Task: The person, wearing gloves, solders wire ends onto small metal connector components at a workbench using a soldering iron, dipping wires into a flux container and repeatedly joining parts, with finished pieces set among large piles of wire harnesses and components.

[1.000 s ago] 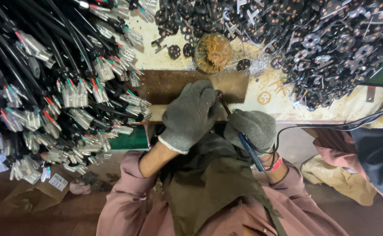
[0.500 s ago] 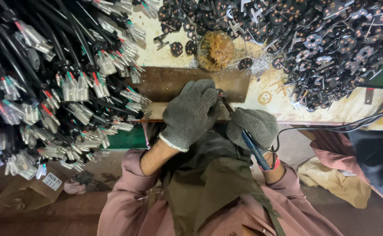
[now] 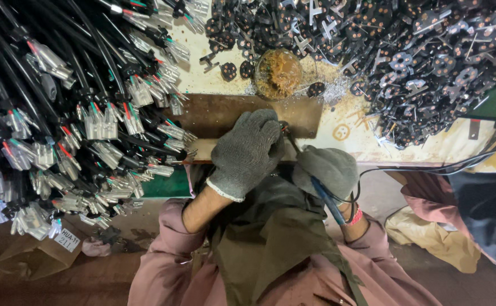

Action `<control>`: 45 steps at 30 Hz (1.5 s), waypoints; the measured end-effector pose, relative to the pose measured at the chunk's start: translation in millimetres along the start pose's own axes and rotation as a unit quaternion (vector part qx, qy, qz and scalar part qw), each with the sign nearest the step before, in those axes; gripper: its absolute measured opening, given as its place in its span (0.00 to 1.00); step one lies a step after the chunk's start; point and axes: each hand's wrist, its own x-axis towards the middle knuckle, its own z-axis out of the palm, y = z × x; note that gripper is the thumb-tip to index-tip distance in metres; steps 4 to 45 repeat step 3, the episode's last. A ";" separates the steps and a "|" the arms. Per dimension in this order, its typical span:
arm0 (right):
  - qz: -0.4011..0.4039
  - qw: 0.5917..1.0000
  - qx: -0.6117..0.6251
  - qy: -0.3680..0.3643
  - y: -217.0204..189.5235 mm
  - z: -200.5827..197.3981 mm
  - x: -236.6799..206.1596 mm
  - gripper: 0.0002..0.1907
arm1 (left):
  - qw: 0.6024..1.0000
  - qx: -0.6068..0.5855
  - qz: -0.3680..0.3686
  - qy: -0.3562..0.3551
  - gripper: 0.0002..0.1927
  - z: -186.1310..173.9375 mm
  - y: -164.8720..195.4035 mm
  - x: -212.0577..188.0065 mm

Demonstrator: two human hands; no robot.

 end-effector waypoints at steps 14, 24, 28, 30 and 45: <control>-0.025 1.000 0.007 -0.006 -1.5 -4.0 1.5 0.17 | 0.999 -0.022 0.016 0.017 0.13 -0.6 -1.8 -1.3; -0.025 1.000 0.007 -0.006 -1.5 -4.0 1.5 0.17 | 0.999 -0.022 0.016 0.017 0.13 -0.6 -1.8 -1.3; -0.025 1.000 0.007 -0.006 -1.5 -4.0 1.5 0.17 | 0.999 -0.022 0.016 0.017 0.13 -0.6 -1.8 -1.3; -0.025 1.000 0.007 -0.006 -1.5 -4.0 1.5 0.17 | 0.999 -0.022 0.016 0.017 0.13 -0.6 -1.8 -1.3; -0.025 1.000 0.007 -0.006 -1.5 -4.0 1.5 0.17 | 0.999 -0.022 0.016 0.017 0.13 -0.6 -1.8 -1.3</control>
